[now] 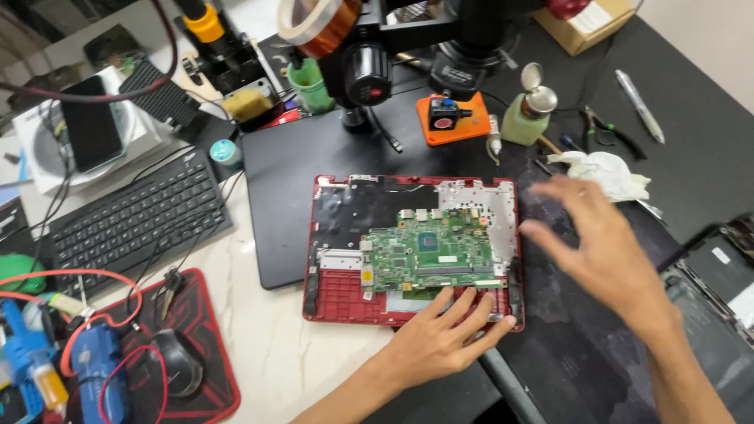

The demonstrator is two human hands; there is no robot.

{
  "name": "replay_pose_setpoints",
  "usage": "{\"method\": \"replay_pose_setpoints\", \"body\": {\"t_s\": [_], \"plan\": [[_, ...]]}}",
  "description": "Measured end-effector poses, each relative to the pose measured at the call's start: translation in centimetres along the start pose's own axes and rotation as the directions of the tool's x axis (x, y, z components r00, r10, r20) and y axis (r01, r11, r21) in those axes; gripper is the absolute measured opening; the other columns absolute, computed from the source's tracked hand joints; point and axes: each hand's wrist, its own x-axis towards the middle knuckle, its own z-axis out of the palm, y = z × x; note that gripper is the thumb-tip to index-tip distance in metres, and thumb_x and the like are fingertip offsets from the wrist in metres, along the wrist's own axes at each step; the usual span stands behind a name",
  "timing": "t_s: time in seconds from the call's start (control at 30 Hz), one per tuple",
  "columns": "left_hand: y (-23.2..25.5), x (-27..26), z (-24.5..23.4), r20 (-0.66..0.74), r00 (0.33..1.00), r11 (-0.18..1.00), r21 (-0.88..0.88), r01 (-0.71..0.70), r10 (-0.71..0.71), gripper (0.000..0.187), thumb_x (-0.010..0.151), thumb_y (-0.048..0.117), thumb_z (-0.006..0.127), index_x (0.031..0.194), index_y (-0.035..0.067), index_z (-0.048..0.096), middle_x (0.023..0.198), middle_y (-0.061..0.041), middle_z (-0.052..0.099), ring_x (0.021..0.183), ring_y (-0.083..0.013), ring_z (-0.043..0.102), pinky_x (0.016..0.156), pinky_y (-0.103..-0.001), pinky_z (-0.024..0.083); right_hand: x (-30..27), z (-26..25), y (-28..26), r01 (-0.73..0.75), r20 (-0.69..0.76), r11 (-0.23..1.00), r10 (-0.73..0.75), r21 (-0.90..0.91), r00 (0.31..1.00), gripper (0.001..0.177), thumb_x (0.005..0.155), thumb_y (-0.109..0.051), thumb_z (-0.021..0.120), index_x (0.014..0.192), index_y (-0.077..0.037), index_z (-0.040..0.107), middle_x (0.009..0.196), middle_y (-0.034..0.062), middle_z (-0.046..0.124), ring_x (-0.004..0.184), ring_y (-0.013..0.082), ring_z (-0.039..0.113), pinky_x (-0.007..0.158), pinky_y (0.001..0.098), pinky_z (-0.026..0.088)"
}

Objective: The person handles a disassembled red laptop, adjusting the motherboard and then flipping the chassis to access the underside. They use a screwdriver to manipulate components and a cloth to wipe the surface of the laptop casing.

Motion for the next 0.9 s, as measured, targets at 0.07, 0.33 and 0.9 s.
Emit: {"method": "replay_pose_setpoints", "body": {"t_s": [0.07, 0.33, 0.9], "plan": [[-0.2, -0.2, -0.2, -0.007, 1.0, 1.0, 0.016, 0.012, -0.012, 0.055, 0.1, 0.017, 0.059, 0.155, 0.012, 0.053, 0.138, -0.016, 0.061, 0.127, -0.0321, 0.06, 0.114, -0.049, 0.047, -0.1, 0.9, -1.2, 0.003, 0.068, 0.999, -0.005, 0.032, 0.998, 0.055, 0.087, -0.038, 0.073, 0.134, -0.012, 0.062, 0.139, 0.0154, 0.054, 0.127, 0.0371, 0.06, 0.103, 0.0459, 0.049], [-1.1, -1.4, -1.6, -0.011, 0.995, 0.993, 0.062, 0.103, -0.102, 0.058, 0.105, 0.015, 0.059, 0.161, 0.013, 0.047, 0.136, -0.017, 0.06, 0.124, -0.0322, 0.059, 0.111, -0.049, 0.047, -0.3, 1.2, -4.5, -0.167, 0.266, 0.985, 0.171, -0.038, 0.949, 0.073, 0.078, -0.046, 0.08, 0.141, -0.019, 0.057, 0.139, 0.0096, 0.051, 0.108, 0.0355, 0.065, 0.088, 0.0449, 0.053], [-6.3, -6.4, -10.3, -0.099, 0.352, 0.362, -0.127, 0.923, -0.931, 0.05, 0.095, 0.018, 0.068, 0.141, 0.004, 0.055, 0.125, -0.021, 0.055, 0.086, -0.0341, 0.07, 0.077, -0.047, 0.054, -1.1, 2.0, -4.0, -0.064, 0.291, 0.993, 0.089, -0.097, 0.953, 0.08, 0.075, -0.047, 0.076, 0.143, -0.013, 0.05, 0.153, 0.0172, 0.043, 0.127, 0.0405, 0.054, 0.1, 0.0491, 0.046]]}}
